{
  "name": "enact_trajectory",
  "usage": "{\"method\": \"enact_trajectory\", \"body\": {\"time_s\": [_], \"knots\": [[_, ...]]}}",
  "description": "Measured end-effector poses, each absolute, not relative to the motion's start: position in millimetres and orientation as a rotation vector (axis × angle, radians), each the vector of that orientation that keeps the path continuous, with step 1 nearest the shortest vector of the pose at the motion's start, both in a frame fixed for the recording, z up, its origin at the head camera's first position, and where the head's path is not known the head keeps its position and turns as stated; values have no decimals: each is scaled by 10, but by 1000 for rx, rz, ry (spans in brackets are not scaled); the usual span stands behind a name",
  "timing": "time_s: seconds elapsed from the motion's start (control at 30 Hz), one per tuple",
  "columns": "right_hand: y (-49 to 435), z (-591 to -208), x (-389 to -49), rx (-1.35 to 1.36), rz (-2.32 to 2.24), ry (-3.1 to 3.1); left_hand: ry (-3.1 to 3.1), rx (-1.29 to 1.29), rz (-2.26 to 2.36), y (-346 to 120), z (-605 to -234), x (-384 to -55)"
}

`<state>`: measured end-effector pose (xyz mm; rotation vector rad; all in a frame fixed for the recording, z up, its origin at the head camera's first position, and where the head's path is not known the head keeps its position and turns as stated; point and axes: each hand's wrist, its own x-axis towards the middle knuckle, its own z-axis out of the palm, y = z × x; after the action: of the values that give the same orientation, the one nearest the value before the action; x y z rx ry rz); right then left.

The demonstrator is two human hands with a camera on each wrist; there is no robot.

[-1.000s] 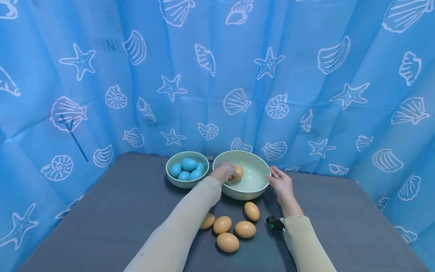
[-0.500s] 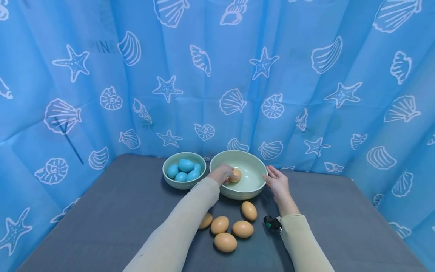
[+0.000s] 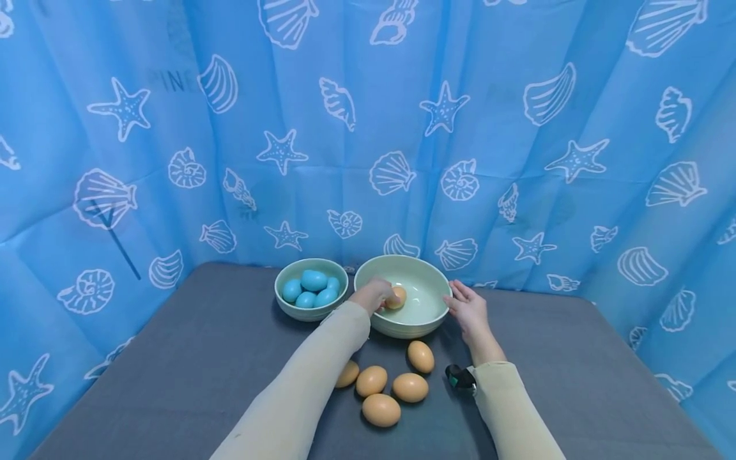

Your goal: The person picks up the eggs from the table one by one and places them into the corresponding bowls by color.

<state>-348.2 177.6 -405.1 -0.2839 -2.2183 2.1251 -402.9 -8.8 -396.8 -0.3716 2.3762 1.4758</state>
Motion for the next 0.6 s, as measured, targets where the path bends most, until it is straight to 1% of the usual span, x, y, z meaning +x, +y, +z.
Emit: {"method": "enact_trajectory", "body": {"time_s": [0.13, 0.27, 0.43, 0.6], "knots": [[1775, -4024, -3471, -275, 2123, -2217, 2335, -385, 1586, -76, -3946, -4020], [1769, -4012, -3458, -266, 2127, -2225, 2282, -376, 1890, -75, -3934, -3980], [1762, -4021, -3456, -274, 2132, -2228, 2335, -217, 2133, -96, -3912, -3862], [1769, -4026, -3455, -278, 2123, -2237, 2414, -103, 2154, -130, -3842, -3732]]}}
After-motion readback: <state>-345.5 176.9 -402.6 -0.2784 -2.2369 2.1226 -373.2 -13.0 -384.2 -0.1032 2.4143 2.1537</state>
